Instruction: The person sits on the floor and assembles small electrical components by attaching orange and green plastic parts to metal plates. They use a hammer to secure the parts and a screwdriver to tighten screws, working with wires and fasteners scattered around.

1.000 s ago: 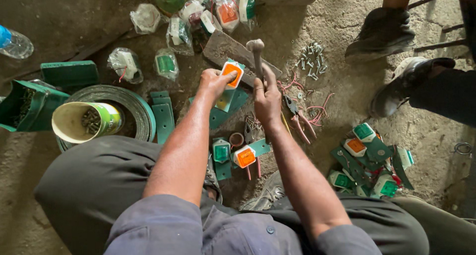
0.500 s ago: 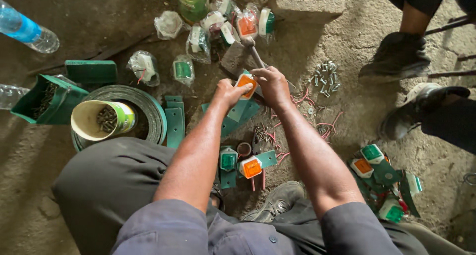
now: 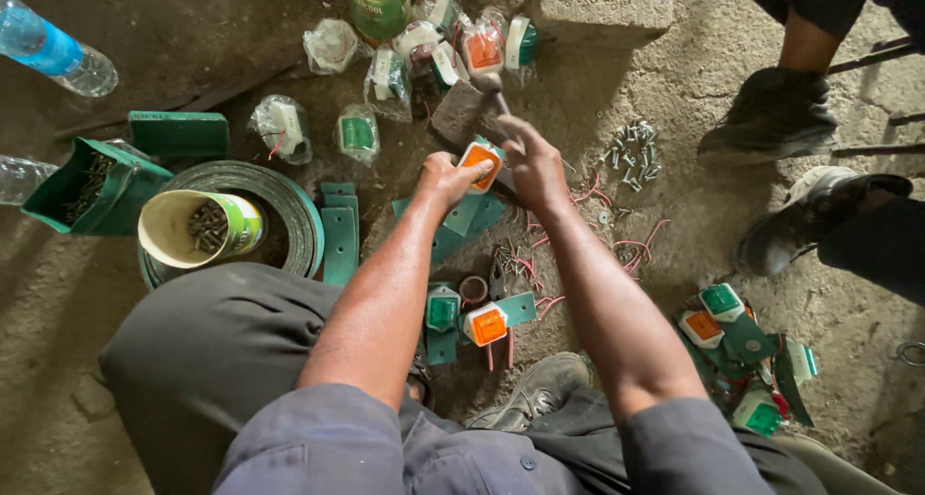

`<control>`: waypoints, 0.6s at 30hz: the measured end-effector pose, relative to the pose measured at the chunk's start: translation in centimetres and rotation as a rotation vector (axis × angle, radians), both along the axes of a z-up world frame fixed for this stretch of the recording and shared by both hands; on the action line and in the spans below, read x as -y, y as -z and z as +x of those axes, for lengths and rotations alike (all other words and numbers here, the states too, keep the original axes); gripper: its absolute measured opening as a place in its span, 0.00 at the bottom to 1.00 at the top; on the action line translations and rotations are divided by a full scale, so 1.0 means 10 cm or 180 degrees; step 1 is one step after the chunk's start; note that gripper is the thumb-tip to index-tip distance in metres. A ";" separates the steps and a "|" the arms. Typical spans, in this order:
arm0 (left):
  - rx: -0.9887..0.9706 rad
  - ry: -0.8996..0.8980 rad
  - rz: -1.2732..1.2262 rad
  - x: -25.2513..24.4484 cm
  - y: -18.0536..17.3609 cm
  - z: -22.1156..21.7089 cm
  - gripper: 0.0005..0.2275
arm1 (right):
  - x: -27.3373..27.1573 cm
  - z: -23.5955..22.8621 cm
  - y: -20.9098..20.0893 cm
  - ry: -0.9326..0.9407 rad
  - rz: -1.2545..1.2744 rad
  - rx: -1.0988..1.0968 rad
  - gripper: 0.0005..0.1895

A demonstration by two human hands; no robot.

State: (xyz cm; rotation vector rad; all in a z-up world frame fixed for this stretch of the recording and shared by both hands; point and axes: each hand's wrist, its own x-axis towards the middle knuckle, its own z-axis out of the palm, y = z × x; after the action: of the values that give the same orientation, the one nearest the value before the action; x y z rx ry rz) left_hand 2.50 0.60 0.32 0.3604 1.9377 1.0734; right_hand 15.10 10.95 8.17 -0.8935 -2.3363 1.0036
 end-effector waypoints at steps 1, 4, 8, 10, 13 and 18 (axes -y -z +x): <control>-0.0050 -0.0016 0.0037 0.00 0.02 0.01 0.28 | 0.04 0.06 -0.06 -0.0064 -0.0022 -0.0306 0.23; 0.0004 0.0019 0.0133 0.00 0.07 0.02 0.24 | 0.22 0.32 -0.24 0.0624 -0.0838 0.0212 0.26; -0.0044 -0.0023 0.0279 0.02 0.08 0.06 0.21 | 0.61 0.57 -0.30 0.0744 -0.1405 -0.0325 0.27; -0.0010 -0.0043 0.0317 0.02 0.07 0.08 0.19 | 0.71 0.58 -0.28 0.0659 -0.1193 -0.0113 0.27; -0.0019 -0.0084 0.0421 0.05 0.03 0.09 0.20 | 0.73 0.50 -0.28 0.0660 -0.0977 0.0112 0.26; -0.0052 -0.0067 0.0241 -0.01 0.02 0.05 0.21 | 0.71 0.54 -0.40 0.0944 -0.1127 -0.0246 0.28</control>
State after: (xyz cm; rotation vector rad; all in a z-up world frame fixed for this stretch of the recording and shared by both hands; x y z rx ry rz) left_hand 3.00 0.70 0.12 0.3923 1.9227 1.1633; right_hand 20.47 3.84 12.19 -1.2660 -1.9188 1.3145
